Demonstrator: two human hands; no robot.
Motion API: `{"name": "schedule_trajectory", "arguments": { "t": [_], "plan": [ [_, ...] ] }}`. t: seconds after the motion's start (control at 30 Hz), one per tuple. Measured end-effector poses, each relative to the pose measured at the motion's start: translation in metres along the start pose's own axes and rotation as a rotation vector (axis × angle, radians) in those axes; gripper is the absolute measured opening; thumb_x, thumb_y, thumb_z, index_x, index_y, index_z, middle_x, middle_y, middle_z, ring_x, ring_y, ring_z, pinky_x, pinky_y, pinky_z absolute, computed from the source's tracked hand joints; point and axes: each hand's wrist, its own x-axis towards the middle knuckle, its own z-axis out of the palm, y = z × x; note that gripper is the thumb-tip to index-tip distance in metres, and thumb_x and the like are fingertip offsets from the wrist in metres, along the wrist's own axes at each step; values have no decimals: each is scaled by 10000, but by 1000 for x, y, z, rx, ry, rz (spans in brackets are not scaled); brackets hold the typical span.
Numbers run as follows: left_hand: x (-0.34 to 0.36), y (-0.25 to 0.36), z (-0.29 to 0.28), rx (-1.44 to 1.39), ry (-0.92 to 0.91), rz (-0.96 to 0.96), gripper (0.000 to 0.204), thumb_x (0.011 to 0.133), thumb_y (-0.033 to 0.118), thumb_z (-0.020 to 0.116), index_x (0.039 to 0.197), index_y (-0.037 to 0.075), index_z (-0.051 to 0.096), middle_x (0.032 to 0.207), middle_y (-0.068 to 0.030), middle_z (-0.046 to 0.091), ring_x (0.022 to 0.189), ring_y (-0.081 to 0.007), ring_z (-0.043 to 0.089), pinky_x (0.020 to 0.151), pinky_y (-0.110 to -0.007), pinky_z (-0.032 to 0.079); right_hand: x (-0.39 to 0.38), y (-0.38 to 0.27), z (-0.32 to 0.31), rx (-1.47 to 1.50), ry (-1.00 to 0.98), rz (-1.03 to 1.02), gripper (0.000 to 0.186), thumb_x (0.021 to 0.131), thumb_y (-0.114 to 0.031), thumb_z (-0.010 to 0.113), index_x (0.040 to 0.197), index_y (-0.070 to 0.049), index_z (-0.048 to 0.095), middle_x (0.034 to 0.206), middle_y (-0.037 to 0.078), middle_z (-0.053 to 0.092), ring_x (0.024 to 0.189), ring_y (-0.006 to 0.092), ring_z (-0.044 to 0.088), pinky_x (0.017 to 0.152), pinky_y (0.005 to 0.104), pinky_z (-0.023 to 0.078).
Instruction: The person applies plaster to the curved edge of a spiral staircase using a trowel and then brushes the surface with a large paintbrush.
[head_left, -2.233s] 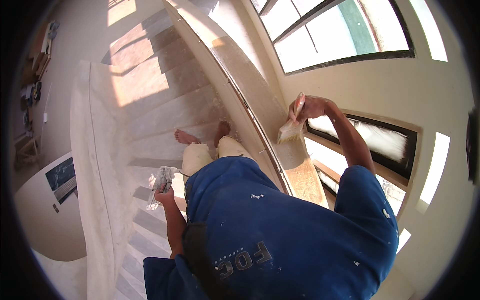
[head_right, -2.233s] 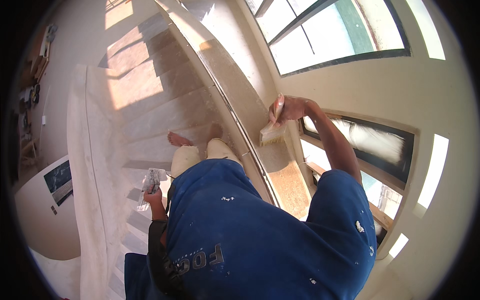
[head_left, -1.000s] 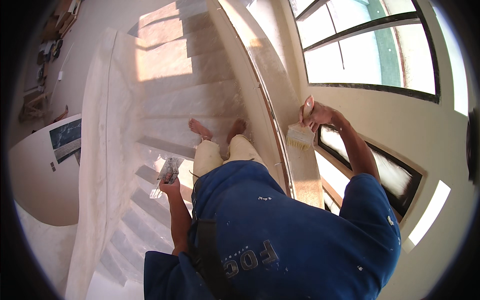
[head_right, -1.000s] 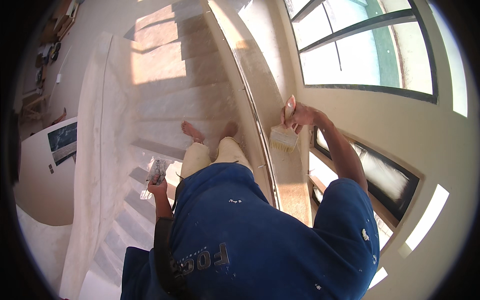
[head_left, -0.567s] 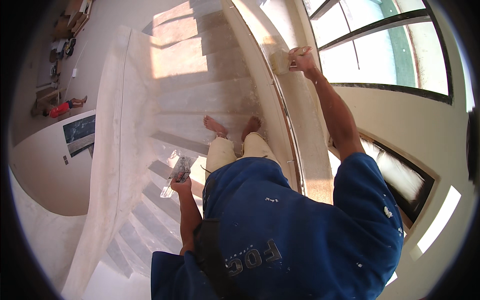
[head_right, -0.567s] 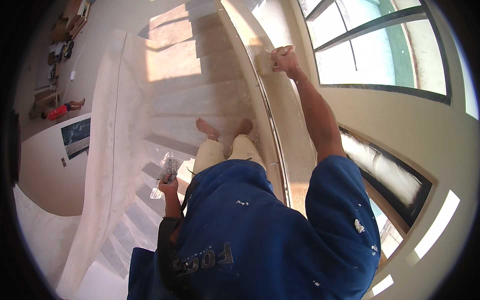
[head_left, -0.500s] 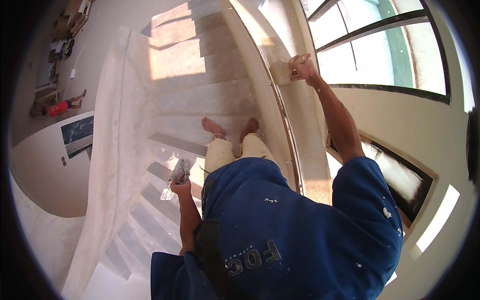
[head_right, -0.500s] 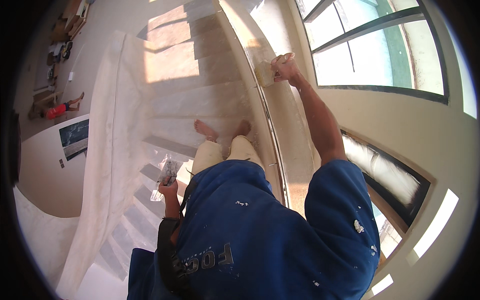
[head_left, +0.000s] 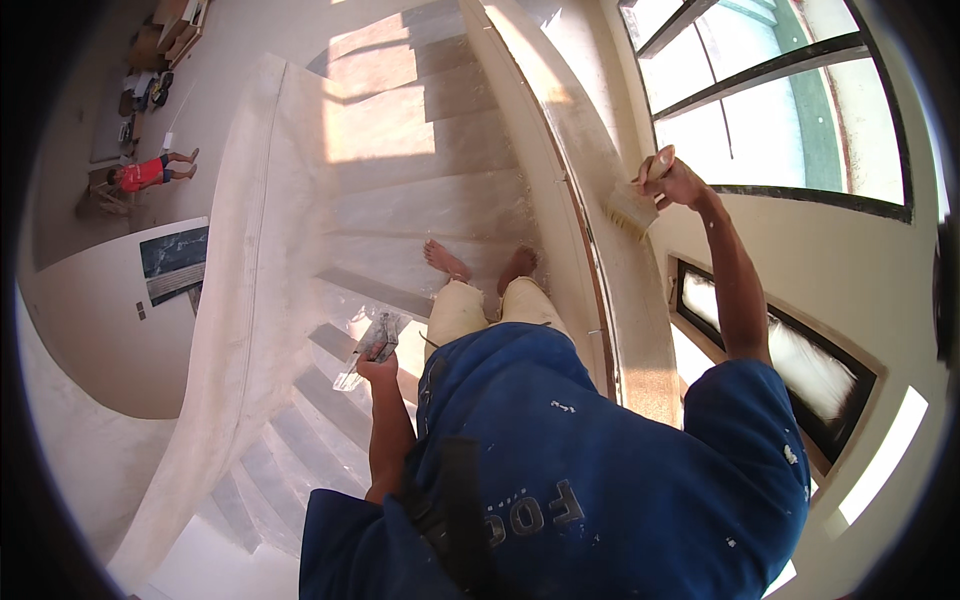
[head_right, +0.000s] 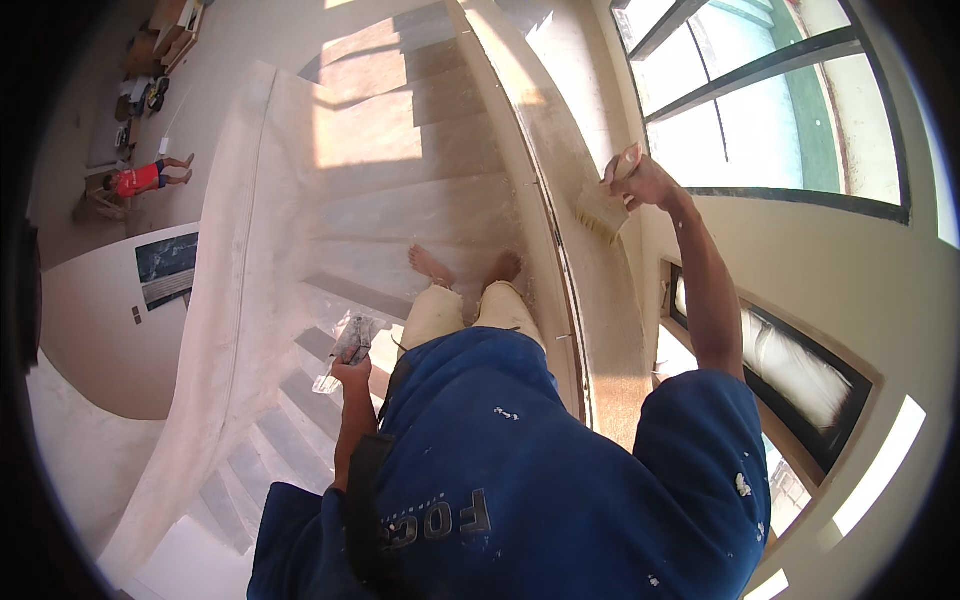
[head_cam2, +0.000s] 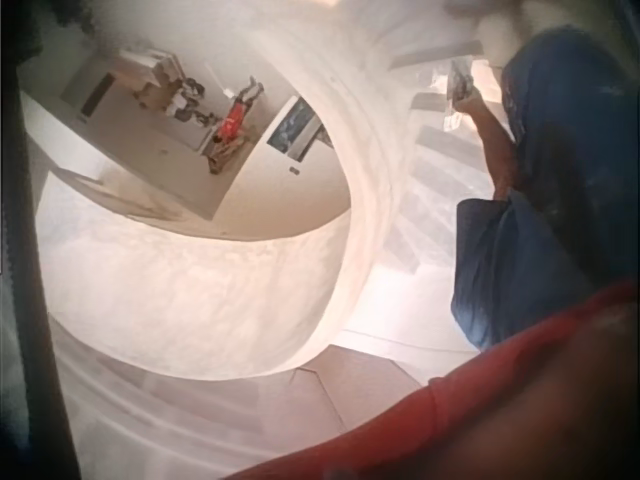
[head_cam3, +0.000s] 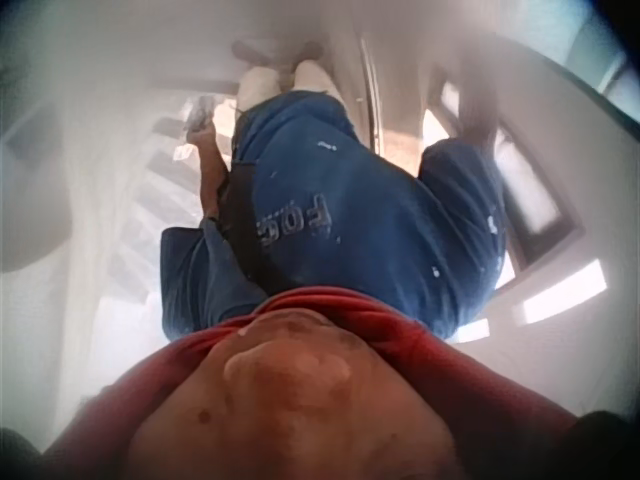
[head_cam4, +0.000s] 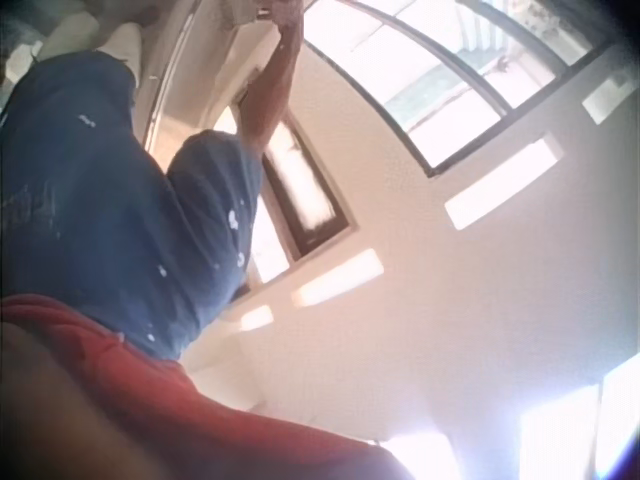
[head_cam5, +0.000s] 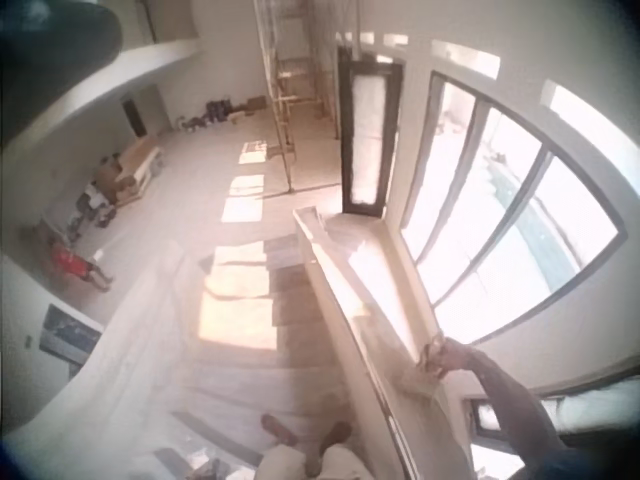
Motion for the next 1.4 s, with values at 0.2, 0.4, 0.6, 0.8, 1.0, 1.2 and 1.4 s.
{"name": "schedule_trajectory", "arguments": {
  "t": [0.2, 0.4, 0.6, 0.8, 1.0, 1.2, 1.4],
  "plan": [
    [-23, 11, 36, -59, -2, 52, 183, 774, 122, 410, 910, 29, 491, 691, -88, 445, 622, -232, 480, 772, -455, 518, 61, 1, 22, -103, 368, -557, 34, 861, -57, 660, 830, -44, 654, 1108, 101, 713, 1041, 221, 661, 897, 313, 500],
    [-16, 7, 59, -49, -36, 9, 116, 764, 108, 437, 858, 43, 457, 697, -81, 424, 643, -235, 476, 745, -438, 512, -24, 16, 62, -279, 36, -370, 153, 760, 99, 568, 719, -40, 617, 978, 99, 721, 1075, 254, 656, 927, 352, 502],
    [15, -9, 86, 171, 26, -113, 144, 778, 145, 438, 837, 17, 467, 786, -121, 507, 764, -285, 564, 870, -520, 503, -202, 8, 78, -299, -142, -96, 91, 752, -2, 556, 682, -43, 597, 1026, 105, 726, 1010, 258, 673, 822, 375, 518],
    [60, -15, 140, 401, -145, -163, 212, 786, 190, 449, 884, 5, 481, 803, -131, 512, 788, -300, 571, 871, -537, 495, -359, -15, 121, -185, 118, 387, 67, 703, 7, 631, 666, -48, 639, 922, 72, 741, 1016, 216, 692, 835, 347, 542],
    [95, -15, 185, 573, -213, -230, 199, 796, 190, 440, 865, 6, 470, 763, -114, 487, 726, -286, 553, 786, -501, 521, -432, -8, 187, -297, 968, 619, 91, 831, -137, 597, 883, -109, 667, 822, 142, 679, 780, 323, 651, 709, 420, 492],
    [107, -22, 234, 691, -317, -294, 189, 807, 178, 438, 887, 10, 470, 746, -101, 470, 677, -255, 528, 754, -495, 524, -379, 43, 258, -424, 1243, 927, 127, 869, -175, 517, 922, -137, 626, 881, 150, 692, 828, 377, 667, 709, 488, 509],
    [98, -25, 265, 666, -340, -297, 140, 803, 164, 436, 851, 38, 473, 721, -87, 460, 657, -244, 511, 748, -487, 520, -246, -20, 280, -249, 1351, 458, 147, 868, -180, 547, 965, -136, 650, 894, 188, 664, 841, 416, 647, 720, 497, 510]
  ]
}}
